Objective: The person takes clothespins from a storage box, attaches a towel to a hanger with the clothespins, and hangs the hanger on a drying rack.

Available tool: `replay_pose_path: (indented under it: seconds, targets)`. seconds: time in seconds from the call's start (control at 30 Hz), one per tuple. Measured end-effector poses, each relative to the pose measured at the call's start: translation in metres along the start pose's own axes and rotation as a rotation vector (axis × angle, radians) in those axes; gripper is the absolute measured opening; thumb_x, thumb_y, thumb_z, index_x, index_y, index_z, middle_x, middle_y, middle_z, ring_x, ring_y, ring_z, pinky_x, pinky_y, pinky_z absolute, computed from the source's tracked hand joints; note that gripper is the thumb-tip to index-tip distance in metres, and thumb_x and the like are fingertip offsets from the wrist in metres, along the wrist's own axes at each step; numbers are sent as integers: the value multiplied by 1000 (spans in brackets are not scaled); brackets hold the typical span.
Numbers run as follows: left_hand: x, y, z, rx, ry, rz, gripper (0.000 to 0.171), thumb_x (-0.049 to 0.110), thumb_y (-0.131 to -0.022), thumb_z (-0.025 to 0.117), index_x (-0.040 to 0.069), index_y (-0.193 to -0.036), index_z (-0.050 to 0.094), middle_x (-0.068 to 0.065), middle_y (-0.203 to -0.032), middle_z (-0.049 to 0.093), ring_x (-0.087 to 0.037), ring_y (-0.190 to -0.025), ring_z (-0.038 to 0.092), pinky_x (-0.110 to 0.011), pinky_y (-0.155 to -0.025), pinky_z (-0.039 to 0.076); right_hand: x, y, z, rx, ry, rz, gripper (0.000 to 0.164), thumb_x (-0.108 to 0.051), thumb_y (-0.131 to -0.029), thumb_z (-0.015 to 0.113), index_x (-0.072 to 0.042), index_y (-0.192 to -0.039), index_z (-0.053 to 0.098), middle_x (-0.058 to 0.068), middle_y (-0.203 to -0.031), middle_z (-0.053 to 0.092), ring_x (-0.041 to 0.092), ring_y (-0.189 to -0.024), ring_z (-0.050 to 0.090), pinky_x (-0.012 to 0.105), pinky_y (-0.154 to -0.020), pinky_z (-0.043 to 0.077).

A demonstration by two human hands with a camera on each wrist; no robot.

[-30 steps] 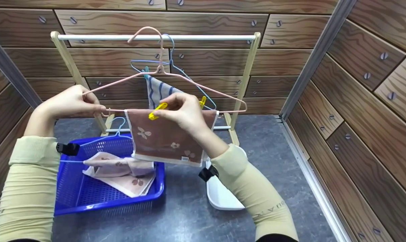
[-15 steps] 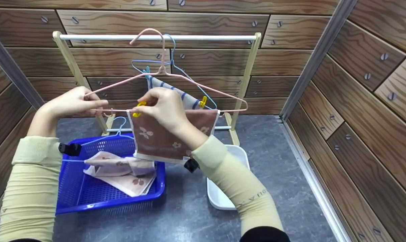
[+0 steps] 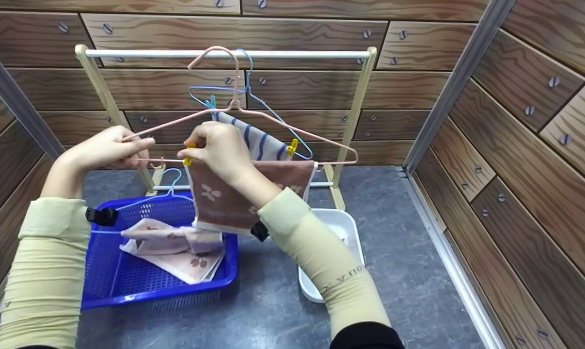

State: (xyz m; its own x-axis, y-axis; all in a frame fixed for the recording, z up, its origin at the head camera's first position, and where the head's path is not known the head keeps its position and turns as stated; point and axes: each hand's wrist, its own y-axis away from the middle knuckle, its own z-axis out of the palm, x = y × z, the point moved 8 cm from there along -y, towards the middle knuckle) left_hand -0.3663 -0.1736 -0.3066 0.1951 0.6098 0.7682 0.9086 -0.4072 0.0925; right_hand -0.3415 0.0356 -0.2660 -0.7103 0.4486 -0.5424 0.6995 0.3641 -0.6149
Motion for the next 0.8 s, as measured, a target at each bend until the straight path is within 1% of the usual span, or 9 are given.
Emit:
replay_pose_path:
  seconds: [0.07,0.23,0.5,0.7,0.8]
  targets:
    - [0,-1,0,1,-1,1,52,41,-109,54,-2,-88,74,11,-58,61,4,-46,44,-16,-43,28,1,-1,3,-22,34,6,19,-16,-79,95,-3,-87,83,11,-87,80,21,-76,73,18,-69,52]
    - [-1,-3,2,-23,-15,12,54,42,-109,53,-5,-90,74,14,-57,60,4,-46,43,-17,-43,28,0,-3,9,-74,104,9,19,-18,-80,94,-5,-88,83,9,-88,80,21,-79,72,23,-71,53]
    - [-5,-7,4,-28,4,-4,56,42,-110,50,-4,-88,74,13,-57,60,4,-45,43,-16,-42,27,-4,-7,16,-140,162,3,18,-19,-82,92,-6,-89,82,7,-86,81,23,-79,72,32,-75,55]
    - [-5,-6,5,-26,19,0,57,41,-111,48,-5,-88,74,14,-56,59,5,-45,43,-16,-42,27,-3,-7,22,-185,189,34,16,-21,-87,89,-7,-88,83,6,-85,81,21,-78,70,31,-72,54]
    - [-5,-6,5,-26,25,0,57,41,-111,49,-4,-87,74,14,-56,59,5,-45,42,-16,-42,27,-3,-7,25,-202,198,31,16,-22,-88,88,-7,-89,83,5,-85,81,20,-79,71,32,-72,55]
